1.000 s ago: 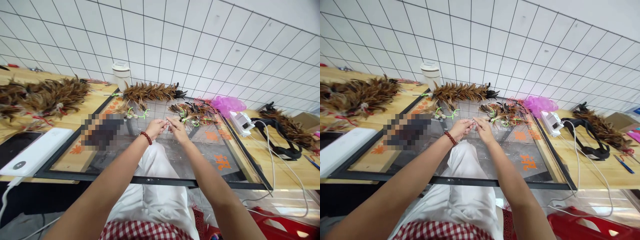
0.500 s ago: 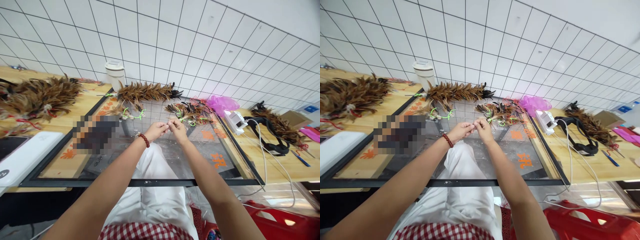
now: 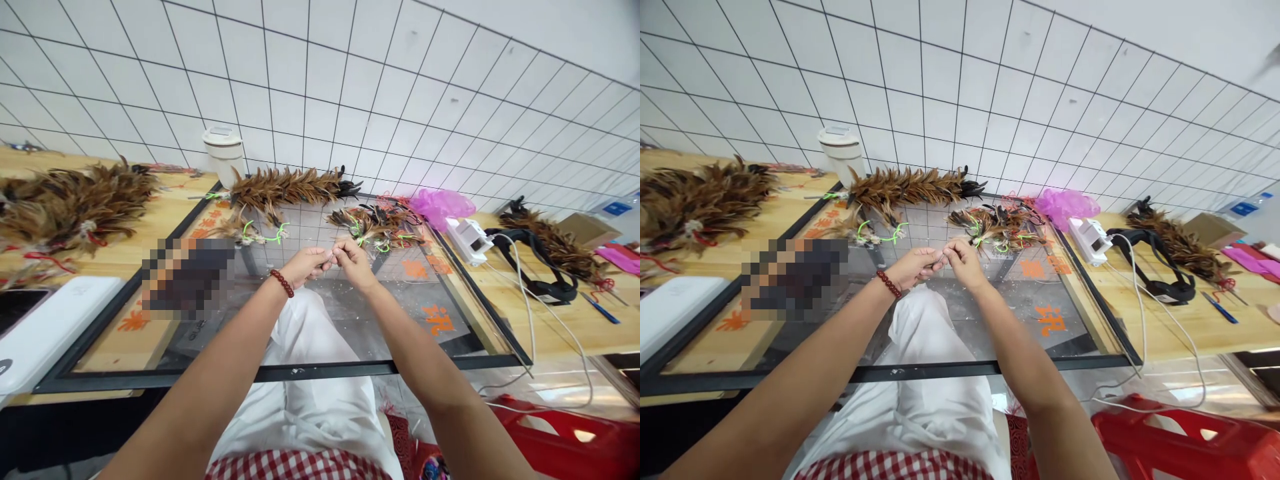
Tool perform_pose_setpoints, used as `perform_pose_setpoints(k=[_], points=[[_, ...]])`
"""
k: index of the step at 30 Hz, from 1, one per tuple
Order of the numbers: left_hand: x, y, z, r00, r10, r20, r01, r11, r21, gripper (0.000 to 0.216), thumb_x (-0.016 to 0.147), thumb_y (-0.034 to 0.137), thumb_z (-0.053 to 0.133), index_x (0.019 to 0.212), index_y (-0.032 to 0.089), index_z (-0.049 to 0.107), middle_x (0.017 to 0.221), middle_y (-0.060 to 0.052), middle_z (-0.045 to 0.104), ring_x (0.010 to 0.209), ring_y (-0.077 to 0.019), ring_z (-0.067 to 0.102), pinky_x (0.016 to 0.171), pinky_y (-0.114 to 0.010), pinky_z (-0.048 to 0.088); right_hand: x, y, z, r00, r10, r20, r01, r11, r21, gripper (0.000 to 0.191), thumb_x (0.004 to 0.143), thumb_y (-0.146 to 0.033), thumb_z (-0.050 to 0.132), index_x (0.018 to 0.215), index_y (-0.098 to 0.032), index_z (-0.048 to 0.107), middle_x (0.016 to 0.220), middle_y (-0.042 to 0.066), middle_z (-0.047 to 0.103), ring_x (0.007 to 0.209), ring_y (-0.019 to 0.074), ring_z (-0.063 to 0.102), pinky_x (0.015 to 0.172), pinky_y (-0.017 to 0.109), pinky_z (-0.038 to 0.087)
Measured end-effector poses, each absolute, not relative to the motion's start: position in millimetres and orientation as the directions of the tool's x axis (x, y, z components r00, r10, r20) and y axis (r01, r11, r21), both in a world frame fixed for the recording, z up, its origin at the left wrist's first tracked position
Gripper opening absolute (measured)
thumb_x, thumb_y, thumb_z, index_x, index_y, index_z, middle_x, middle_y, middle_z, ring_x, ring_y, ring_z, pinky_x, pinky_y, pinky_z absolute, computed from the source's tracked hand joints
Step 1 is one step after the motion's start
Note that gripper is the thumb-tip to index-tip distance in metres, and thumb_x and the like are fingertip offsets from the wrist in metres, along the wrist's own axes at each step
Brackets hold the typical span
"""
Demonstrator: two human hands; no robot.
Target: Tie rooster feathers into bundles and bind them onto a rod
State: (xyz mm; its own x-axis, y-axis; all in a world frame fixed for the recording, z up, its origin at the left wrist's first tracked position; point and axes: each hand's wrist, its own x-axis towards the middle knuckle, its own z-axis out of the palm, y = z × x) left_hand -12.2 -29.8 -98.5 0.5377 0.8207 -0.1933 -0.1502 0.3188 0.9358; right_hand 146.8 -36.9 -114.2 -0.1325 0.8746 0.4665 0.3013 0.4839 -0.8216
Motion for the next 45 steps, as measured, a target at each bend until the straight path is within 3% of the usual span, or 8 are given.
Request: perform_pose_setpoints(k=[11, 17, 21, 24, 27, 31, 40, 45], points=[[-6.1, -30.6, -102.1, 0.392, 0.913, -0.116, -0.291, 0.242, 0.925, 0.028, 0.072, 0.035, 0.072, 0.069, 0.011, 0.057, 0.058, 0.002, 0.051, 0.041, -0.0020, 0.040, 0.034, -0.013, 0.020, 159.2, -24.6, -121.7, -0.042, 0.920, 0.391, 0.357, 0.379, -0.854, 0.024, 0.081, -0.033, 0.057, 0.101, -0.020, 0.062, 0.091, 0.004, 0.060, 0.070, 0.0131, 0.052, 0.065, 0.026, 0.045], [-5.9, -28.3, -103.4, 0.302, 0.940, -0.157, -0.394, 0.273, 0.878, 0.028, 0.076, 0.035, 0.070, 0.070, 0.013, 0.053, 0.056, 0.004, 0.048, 0.040, -0.0015, 0.038, 0.034, -0.012, 0.019, 210.8, -4.5, -106.6, -0.152, 0.920, 0.361, 0.948, 0.239, -0.208, 0.050, 0.079, -0.008, 0.048, 0.122, -0.027, 0.064, 0.112, 0.011, 0.056, 0.099, 0.0239, 0.051, 0.081, 0.035, 0.041], [-6.5, -28.1, -103.5, 0.302, 0.941, -0.155, -0.423, 0.278, 0.862, 0.029, 0.076, 0.035, 0.069, 0.071, 0.012, 0.053, 0.058, 0.004, 0.048, 0.040, -0.0011, 0.039, 0.034, -0.012, 0.020, 242.0, -5.6, -84.8, -0.135, 0.942, 0.309, 0.988, 0.106, 0.110, 0.029, 0.086, -0.024, 0.052, 0.105, -0.023, 0.073, 0.110, 0.015, 0.057, 0.102, 0.0285, 0.047, 0.082, 0.039, 0.037], [-5.1, -28.3, -103.6, 0.289, 0.944, -0.161, -0.433, 0.279, 0.857, 0.028, 0.077, 0.034, 0.069, 0.071, 0.012, 0.053, 0.057, 0.003, 0.048, 0.040, -0.0013, 0.039, 0.034, -0.012, 0.020, 258.7, -13.5, -64.8, -0.064, 0.928, 0.367, 0.974, -0.022, 0.226, 0.029, 0.087, -0.030, 0.050, 0.102, -0.018, 0.072, 0.117, 0.017, 0.057, 0.109, 0.0316, 0.045, 0.086, 0.042, 0.036], [-2.9, -27.9, -103.9, 0.268, 0.951, -0.157, -0.451, 0.268, 0.851, 0.026, 0.078, 0.032, 0.068, 0.070, 0.012, 0.054, 0.057, 0.003, 0.048, 0.040, -0.0017, 0.039, 0.034, -0.012, 0.021, 263.2, -16.8, -45.7, -0.020, 0.984, 0.178, 0.953, -0.035, 0.300, 0.029, 0.085, -0.033, 0.054, 0.104, -0.019, 0.071, 0.115, 0.016, 0.061, 0.111, 0.0332, 0.049, 0.091, 0.046, 0.034], [-0.5, -25.8, -105.7, 0.230, 0.961, -0.151, -0.477, 0.247, 0.844, 0.025, 0.079, 0.031, 0.066, 0.070, 0.012, 0.054, 0.057, 0.003, 0.048, 0.041, -0.0021, 0.039, 0.034, -0.012, 0.021, 238.1, -5.0, -38.0, -0.101, 0.983, -0.152, 0.986, 0.119, 0.113, 0.037, 0.076, -0.041, 0.065, 0.111, -0.026, 0.068, 0.114, 0.008, 0.066, 0.105, 0.0282, 0.058, 0.088, 0.037, 0.041], [-1.3, -25.3, -103.9, 0.216, 0.962, -0.166, -0.529, 0.259, 0.808, 0.027, 0.077, 0.032, 0.069, 0.070, 0.012, 0.054, 0.057, 0.003, 0.049, 0.042, -0.0024, 0.040, 0.034, -0.012, 0.022, 169.3, 25.6, -85.7, -0.025, 0.987, 0.157, 0.951, 0.072, -0.301, 0.016, 0.082, -0.025, 0.057, 0.088, -0.019, 0.070, 0.095, 0.011, 0.071, 0.093, 0.0247, 0.065, 0.079, 0.034, 0.048], [-1.2, -26.1, -100.8, 0.214, 0.960, -0.184, -0.582, 0.276, 0.765, 0.026, 0.078, 0.030, 0.069, 0.069, 0.011, 0.054, 0.057, 0.001, 0.051, 0.043, -0.0031, 0.042, 0.035, -0.013, 0.024, 158.5, 12.8, -89.5, 0.139, 0.944, 0.298, 0.332, 0.239, -0.913, 0.022, 0.081, -0.038, 0.058, 0.083, -0.017, 0.061, 0.076, 0.004, 0.069, 0.064, 0.0144, 0.063, 0.061, 0.028, 0.051]])
